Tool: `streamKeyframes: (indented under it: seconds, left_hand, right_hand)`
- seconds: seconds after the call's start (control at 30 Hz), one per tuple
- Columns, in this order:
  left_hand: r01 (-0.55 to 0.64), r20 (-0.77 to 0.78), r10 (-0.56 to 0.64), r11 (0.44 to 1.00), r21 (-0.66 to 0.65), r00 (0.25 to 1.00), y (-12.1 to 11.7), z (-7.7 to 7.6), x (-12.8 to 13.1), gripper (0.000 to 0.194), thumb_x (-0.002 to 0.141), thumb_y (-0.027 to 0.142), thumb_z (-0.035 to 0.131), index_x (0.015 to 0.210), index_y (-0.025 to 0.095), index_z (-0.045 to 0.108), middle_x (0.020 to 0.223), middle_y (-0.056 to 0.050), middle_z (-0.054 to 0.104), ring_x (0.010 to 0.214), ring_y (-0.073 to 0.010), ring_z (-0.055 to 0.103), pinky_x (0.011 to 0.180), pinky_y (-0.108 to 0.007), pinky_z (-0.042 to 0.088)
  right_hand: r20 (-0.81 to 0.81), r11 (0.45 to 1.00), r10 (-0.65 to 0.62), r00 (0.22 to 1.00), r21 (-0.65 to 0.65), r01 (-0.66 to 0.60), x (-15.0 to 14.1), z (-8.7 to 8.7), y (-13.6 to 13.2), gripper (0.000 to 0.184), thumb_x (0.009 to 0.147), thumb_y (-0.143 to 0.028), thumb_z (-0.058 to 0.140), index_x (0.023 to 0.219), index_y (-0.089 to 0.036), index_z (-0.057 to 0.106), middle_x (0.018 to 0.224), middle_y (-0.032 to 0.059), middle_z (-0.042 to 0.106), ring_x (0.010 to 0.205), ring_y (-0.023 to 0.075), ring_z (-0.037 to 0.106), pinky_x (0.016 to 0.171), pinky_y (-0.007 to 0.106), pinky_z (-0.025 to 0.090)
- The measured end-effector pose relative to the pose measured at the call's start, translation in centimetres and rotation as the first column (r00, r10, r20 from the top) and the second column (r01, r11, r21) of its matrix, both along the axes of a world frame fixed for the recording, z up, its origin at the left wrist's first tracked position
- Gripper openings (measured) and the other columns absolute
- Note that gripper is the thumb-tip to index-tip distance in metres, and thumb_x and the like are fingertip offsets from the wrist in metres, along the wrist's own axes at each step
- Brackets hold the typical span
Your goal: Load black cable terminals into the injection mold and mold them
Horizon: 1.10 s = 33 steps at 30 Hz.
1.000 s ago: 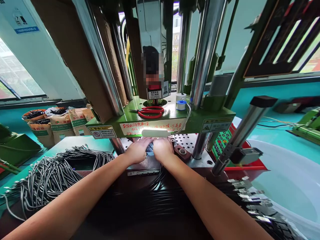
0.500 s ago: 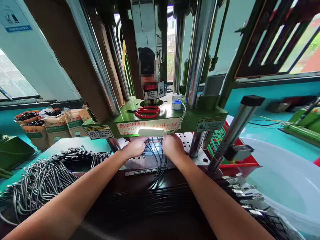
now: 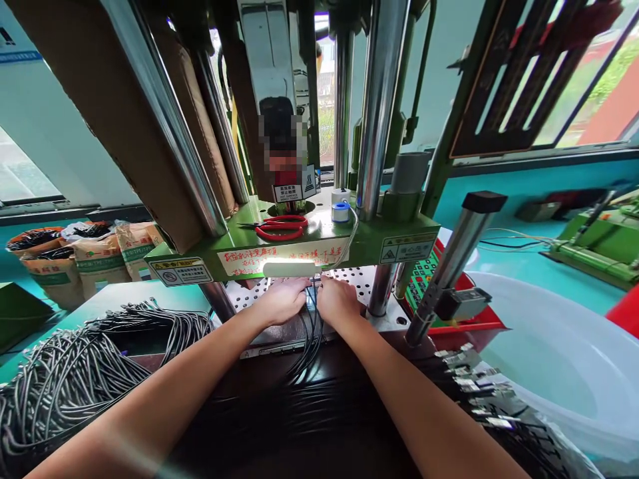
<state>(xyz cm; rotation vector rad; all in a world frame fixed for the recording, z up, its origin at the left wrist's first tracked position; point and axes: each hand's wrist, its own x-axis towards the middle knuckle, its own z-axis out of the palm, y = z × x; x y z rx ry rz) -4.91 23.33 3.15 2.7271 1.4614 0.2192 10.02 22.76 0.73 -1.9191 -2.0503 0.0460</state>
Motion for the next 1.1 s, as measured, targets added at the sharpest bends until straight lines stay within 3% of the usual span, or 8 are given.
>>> streamKeyframes:
  seconds: [0.2,0.37,0.5,0.6,0.67,0.87,1.1]
  left_hand:
    - [0.018,0.02,-0.019,1.0,0.012,1.0,0.1,-0.5,1.7,0.047,0.088,0.025,0.031,0.132,0.014,0.043,0.138,-0.011,0.05,0.126,-0.0217,0.045,0.107,-0.039,0.031]
    - [0.005,0.025,-0.004,0.999,-0.033,1.0,0.7,-0.7,1.5,0.045,0.084,0.022,0.033,0.126,0.015,0.047,0.131,-0.012,0.056,0.118,-0.0238,0.052,0.102,-0.04,0.037]
    - [0.014,0.032,-0.013,0.999,-0.041,0.999,1.0,-0.4,1.3,0.048,0.083,0.022,0.036,0.13,0.018,0.044,0.137,-0.009,0.051,0.123,-0.0222,0.047,0.105,-0.038,0.035]
    - [-0.02,0.029,0.02,1.0,-0.024,0.999,0.8,0.1,0.9,0.043,0.084,0.023,0.035,0.124,0.018,0.05,0.13,-0.007,0.057,0.118,-0.0208,0.052,0.101,-0.035,0.039]
    - [-0.088,0.036,0.088,0.996,0.014,0.996,0.3,0.1,0.3,0.04,0.087,0.022,0.031,0.118,0.015,0.055,0.123,-0.01,0.061,0.113,-0.0217,0.056,0.1,-0.036,0.041]
    - [-0.247,0.06,0.242,0.963,0.105,0.969,-1.5,-1.9,-1.3,0.05,0.087,0.02,0.03,0.134,0.008,0.044,0.142,-0.014,0.045,0.133,-0.0244,0.037,0.112,-0.042,0.026]
    - [-0.269,0.044,0.266,0.957,0.106,0.963,-1.6,-3.0,-0.7,0.053,0.088,0.025,0.031,0.138,0.007,0.04,0.145,-0.013,0.04,0.137,-0.0236,0.032,0.116,-0.042,0.017]
  right_hand:
    - [0.028,0.998,0.059,0.998,0.013,-0.06,0.0,-0.4,0.4,0.033,0.086,-0.014,0.04,0.11,-0.015,0.063,0.109,0.0113,0.068,0.099,0.0238,0.061,0.083,0.031,0.04]
    - [0.054,0.994,0.111,0.992,0.002,-0.111,0.1,-1.0,1.2,0.03,0.083,-0.015,0.044,0.107,-0.015,0.063,0.109,0.0115,0.067,0.099,0.0244,0.059,0.084,0.03,0.039]
    - [0.066,0.99,0.139,0.988,0.006,-0.14,0.2,-1.0,1.6,0.032,0.081,-0.016,0.048,0.109,-0.015,0.063,0.109,0.0122,0.067,0.101,0.0255,0.058,0.084,0.032,0.039]
    - [0.068,0.987,0.157,0.985,0.025,-0.159,0.7,-0.3,1.5,0.03,0.084,-0.02,0.048,0.108,-0.017,0.065,0.102,0.0118,0.069,0.096,0.0257,0.06,0.083,0.033,0.041]
    - [0.063,0.985,0.152,0.986,0.068,-0.156,1.0,0.1,1.2,0.032,0.089,-0.025,0.044,0.111,-0.016,0.065,0.107,0.0137,0.067,0.102,0.0269,0.058,0.088,0.035,0.04]
    - [0.048,0.957,0.244,0.969,0.15,-0.248,0.1,-0.6,-0.5,0.045,0.094,-0.04,0.038,0.13,-0.017,0.054,0.133,0.0118,0.052,0.124,0.0236,0.043,0.105,0.032,0.029]
    - [0.041,0.954,0.257,0.965,0.147,-0.26,-1.3,-1.2,-0.6,0.045,0.095,-0.036,0.036,0.131,-0.015,0.053,0.134,0.0138,0.051,0.125,0.0249,0.042,0.108,0.038,0.024]
